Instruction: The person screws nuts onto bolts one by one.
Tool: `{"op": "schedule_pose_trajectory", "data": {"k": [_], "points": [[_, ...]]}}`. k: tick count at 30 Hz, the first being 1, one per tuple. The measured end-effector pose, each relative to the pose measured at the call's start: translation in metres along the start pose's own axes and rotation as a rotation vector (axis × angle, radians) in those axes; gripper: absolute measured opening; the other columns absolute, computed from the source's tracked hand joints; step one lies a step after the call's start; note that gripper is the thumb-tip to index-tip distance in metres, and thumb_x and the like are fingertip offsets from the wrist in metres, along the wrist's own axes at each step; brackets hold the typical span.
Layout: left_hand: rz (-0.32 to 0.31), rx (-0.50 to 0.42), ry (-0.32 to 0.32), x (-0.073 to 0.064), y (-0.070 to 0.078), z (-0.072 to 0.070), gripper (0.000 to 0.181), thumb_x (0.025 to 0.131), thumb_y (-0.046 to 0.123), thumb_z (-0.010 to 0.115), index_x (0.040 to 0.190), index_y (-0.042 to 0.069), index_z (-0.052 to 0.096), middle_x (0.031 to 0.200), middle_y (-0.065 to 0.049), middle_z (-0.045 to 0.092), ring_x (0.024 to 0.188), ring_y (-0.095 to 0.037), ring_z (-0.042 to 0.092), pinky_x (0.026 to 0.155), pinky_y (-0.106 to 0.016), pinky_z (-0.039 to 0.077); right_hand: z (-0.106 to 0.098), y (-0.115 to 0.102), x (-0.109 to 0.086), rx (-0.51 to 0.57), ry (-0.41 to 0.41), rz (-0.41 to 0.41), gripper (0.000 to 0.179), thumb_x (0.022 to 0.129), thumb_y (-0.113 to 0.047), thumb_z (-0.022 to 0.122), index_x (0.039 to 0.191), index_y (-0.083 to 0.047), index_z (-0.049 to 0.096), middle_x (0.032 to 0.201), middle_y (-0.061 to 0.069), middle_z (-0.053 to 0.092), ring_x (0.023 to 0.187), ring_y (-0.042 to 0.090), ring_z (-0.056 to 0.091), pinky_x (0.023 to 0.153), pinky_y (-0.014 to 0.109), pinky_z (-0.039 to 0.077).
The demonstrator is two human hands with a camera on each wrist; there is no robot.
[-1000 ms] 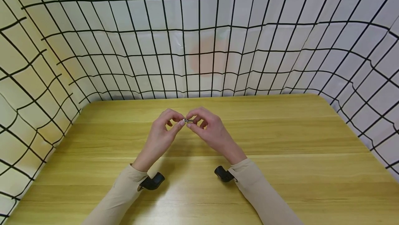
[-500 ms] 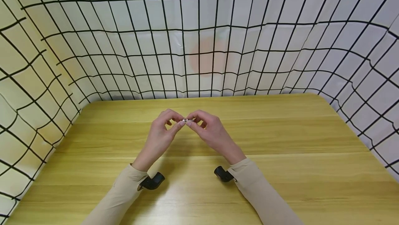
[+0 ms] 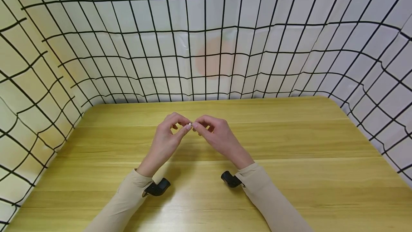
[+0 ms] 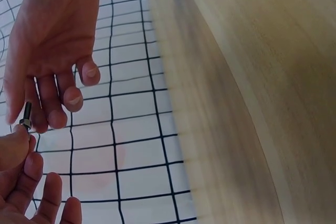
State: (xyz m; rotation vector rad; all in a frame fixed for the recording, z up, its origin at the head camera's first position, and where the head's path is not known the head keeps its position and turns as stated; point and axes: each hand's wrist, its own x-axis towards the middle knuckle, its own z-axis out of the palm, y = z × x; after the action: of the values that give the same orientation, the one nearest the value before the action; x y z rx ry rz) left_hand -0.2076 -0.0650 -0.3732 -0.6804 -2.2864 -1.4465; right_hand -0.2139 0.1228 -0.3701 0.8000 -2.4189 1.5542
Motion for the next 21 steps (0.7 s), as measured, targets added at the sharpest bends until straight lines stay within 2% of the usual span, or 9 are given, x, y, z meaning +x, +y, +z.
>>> {"op": "schedule_pose_trajectory", "data": {"k": [3, 7, 14, 18, 21], "points": [[-0.004, 0.001, 0.003, 0.0, 0.0, 0.0, 0.004, 0.092, 0.013, 0.07, 0.095, 0.011, 0.07, 0.09, 0.008, 0.06, 0.093, -0.011, 0.05, 0.082, -0.051, 0.041, -0.001, -0.011, -0.001, -0.011, 0.004, 0.009, 0.009, 0.098, -0.01, 0.062, 0.104, -0.007, 0.068, 0.094, 0.004, 0.068, 0.08, 0.026, 0.061, 0.067, 0.035, 0.048], [-0.003, 0.002, 0.009, 0.0, 0.0, 0.0, 0.004, 0.093, 0.014, 0.07, 0.095, 0.01, 0.069, 0.091, 0.006, 0.06, 0.094, -0.012, 0.051, 0.082, -0.052, 0.042, -0.003, -0.019, -0.002, 0.001, 0.024, -0.052, 0.019, 0.092, -0.004, 0.068, 0.111, -0.004, 0.064, 0.1, 0.006, 0.065, 0.084, 0.025, 0.061, 0.069, 0.037, 0.05], [0.004, -0.001, 0.008, 0.0, -0.001, 0.0, 0.006, 0.093, 0.015, 0.07, 0.095, 0.009, 0.069, 0.09, 0.006, 0.06, 0.093, -0.013, 0.051, 0.081, -0.052, 0.041, -0.003, -0.022, -0.001, -0.013, 0.042, -0.188, 0.019, 0.087, 0.007, 0.07, 0.103, 0.0, 0.062, 0.099, 0.01, 0.062, 0.081, 0.027, 0.062, 0.065, 0.034, 0.051], [0.001, -0.001, 0.011, 0.0, -0.001, 0.0, 0.003, 0.092, 0.012, 0.071, 0.094, 0.01, 0.069, 0.09, 0.006, 0.06, 0.092, -0.013, 0.051, 0.08, -0.051, 0.041, -0.002, -0.022, -0.001, -0.032, 0.045, -0.19, 0.017, 0.088, 0.007, 0.068, 0.102, -0.001, 0.063, 0.098, 0.009, 0.063, 0.082, 0.026, 0.061, 0.065, 0.033, 0.05], [-0.005, -0.006, 0.017, 0.0, -0.001, 0.0, 0.004, 0.091, 0.01, 0.071, 0.094, 0.011, 0.069, 0.09, 0.006, 0.061, 0.092, -0.013, 0.052, 0.08, -0.052, 0.041, -0.001, -0.023, -0.001, -0.037, 0.04, -0.162, 0.015, 0.089, 0.005, 0.068, 0.103, -0.002, 0.063, 0.098, 0.008, 0.063, 0.084, 0.024, 0.06, 0.066, 0.033, 0.05]]}}
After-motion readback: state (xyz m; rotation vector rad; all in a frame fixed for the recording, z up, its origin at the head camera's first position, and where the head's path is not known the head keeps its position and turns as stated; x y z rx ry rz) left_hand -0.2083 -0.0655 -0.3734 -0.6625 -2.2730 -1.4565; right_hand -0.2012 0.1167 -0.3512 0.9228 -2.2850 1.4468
